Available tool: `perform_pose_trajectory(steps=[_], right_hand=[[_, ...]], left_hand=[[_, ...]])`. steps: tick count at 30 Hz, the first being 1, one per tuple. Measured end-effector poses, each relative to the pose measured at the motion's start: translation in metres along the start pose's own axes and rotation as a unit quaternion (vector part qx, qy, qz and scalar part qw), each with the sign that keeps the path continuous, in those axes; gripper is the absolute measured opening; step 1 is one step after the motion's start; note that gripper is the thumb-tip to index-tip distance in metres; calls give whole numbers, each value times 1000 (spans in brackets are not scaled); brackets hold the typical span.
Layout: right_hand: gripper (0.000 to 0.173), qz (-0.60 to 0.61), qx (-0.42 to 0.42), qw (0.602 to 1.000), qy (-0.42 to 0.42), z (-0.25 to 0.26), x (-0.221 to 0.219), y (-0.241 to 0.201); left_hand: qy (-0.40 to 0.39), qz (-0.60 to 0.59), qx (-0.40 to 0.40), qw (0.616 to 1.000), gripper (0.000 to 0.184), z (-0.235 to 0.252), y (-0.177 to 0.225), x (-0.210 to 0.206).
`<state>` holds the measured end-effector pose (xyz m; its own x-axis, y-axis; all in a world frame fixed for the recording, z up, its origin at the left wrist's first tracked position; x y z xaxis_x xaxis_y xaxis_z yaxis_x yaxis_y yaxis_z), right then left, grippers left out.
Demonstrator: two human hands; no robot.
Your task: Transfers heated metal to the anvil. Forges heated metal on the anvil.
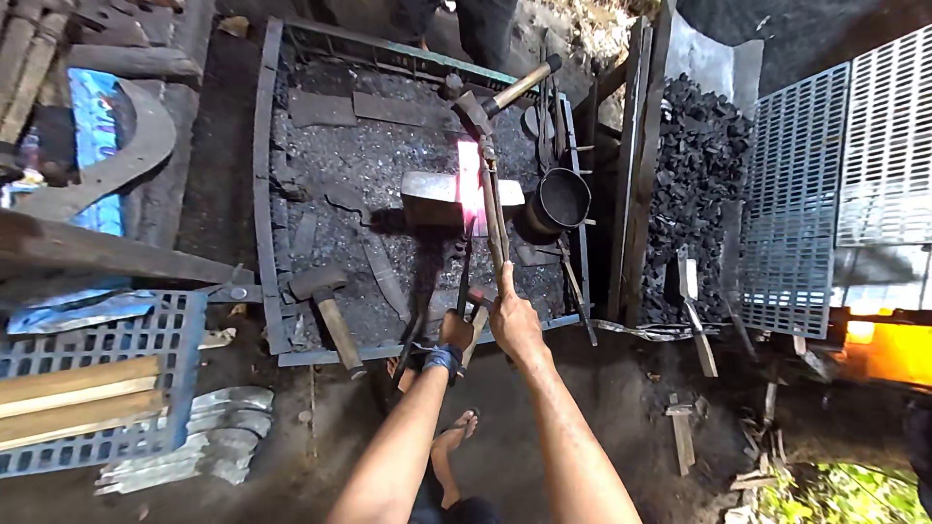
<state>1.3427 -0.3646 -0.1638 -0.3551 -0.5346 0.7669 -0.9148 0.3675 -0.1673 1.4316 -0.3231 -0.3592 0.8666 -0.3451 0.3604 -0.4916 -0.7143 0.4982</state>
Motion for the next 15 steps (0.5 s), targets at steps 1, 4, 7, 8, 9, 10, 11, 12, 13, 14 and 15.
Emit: perform_pose_trajectory(steps=[1, 4, 7, 8, 9, 10, 11, 12, 13, 14, 15], right_hand=[[80, -1, -1, 1000, 1, 0, 0, 0], [79, -5, -2, 1000, 2, -2, 0, -1], [80, -1, 3, 1000, -2, 0, -3, 1], [80, 0, 4, 1000, -5, 1, -3, 3], [80, -1, 5, 1000, -6, 2, -2, 5], [79, 0, 6, 1000, -8, 2, 3, 5], [78, 3, 8, 1000, -12, 2, 12, 3], [77, 9, 10, 1000, -17, 1, 22, 0], [78, 17, 8, 1000, -25, 1, 34, -3], [79, 21, 9, 999, -30, 0, 43, -4], [78, 19, 10, 999, -29, -1, 49, -5]], left_hand=[[1, -2, 0, 1000, 50, 1, 0, -1], [4, 2, 0, 1000, 50, 2, -1, -1], [8, 11, -3, 1000, 49, -1, 0, 2], [3, 18, -2, 1000, 50, -3, 1, 4], [-6, 28, -2, 1000, 51, -5, 2, 6], [-10, 34, -3, 999, 50, -7, 3, 8], [-7, 33, -5, 999, 50, -8, 5, 9], [-5, 30, -7, 1000, 49, -8, 6, 9], [-3, 27, -8, 1000, 48, -9, 6, 9], [-4, 27, -7, 1000, 48, -9, 6, 7], [-4, 28, -4, 1000, 49, -9, 5, 6]])
Point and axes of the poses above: each hand's wrist, its own z-axis towards the middle knuckle, its own x-axis out of the back of the hand, y = z × x, the point moved 4 cm from there along z, towards the middle knuckle, and after that the axes turned 1 degree about y, right-handed, at the moved point
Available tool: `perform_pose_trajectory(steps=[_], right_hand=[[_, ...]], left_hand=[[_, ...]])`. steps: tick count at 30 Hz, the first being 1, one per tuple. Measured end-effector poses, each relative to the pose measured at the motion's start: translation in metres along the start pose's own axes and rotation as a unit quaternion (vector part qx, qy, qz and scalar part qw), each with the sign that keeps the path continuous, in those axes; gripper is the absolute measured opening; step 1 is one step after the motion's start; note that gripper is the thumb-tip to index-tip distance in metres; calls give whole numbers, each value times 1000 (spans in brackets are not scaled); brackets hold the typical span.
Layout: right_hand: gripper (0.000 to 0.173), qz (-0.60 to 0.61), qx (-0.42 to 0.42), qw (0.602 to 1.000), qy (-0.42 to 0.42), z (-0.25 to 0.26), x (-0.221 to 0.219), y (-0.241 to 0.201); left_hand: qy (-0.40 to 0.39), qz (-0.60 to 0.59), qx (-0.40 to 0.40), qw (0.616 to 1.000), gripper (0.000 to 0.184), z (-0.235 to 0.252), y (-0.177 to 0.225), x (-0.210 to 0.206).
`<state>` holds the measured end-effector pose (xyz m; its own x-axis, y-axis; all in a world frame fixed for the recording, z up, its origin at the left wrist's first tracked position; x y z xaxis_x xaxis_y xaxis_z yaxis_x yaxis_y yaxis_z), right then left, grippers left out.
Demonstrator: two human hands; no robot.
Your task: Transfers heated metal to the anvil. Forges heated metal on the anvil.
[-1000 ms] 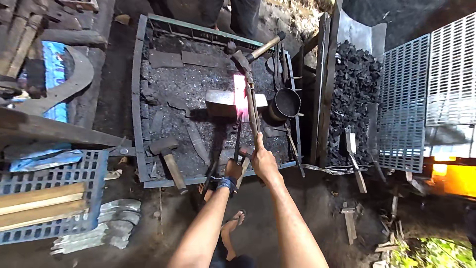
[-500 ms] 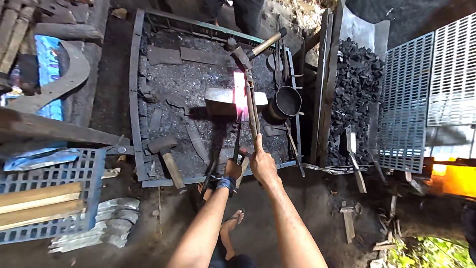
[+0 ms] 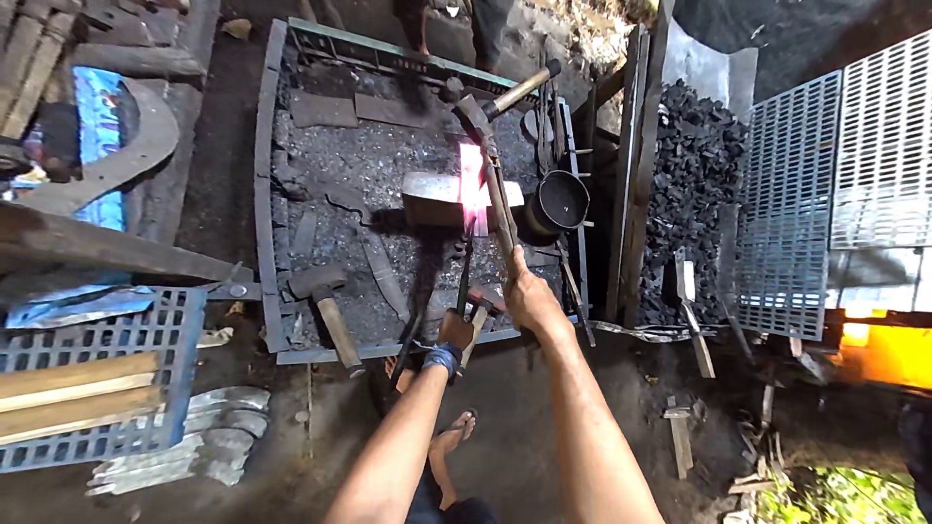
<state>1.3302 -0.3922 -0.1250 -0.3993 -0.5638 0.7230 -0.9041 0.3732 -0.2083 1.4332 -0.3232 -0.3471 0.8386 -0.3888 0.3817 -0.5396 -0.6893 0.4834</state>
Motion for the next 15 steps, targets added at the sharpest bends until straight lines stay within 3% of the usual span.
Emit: perform_pose_trajectory(steps=[9, 15], right_hand=[[73, -27, -9, 999, 37, -10, -65, 21], [72, -25, -19, 999, 34, -14, -80, 29]], left_hand=[[-7, 21, -5, 1000, 51, 5, 0, -1], [-2, 21, -8, 1000, 44, 12, -4, -4]])
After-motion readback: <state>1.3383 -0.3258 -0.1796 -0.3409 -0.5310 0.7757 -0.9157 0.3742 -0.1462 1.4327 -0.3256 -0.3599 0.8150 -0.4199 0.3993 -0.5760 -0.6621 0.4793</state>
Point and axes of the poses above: each hand's wrist, its own z-axis towards the middle knuckle, its own x-axis out of the back of the hand, y = z × x, the point moved 4 cm from there along z, towards the middle knuckle, and after that the axes turned 1 degree about y, right-handed, at the moved point
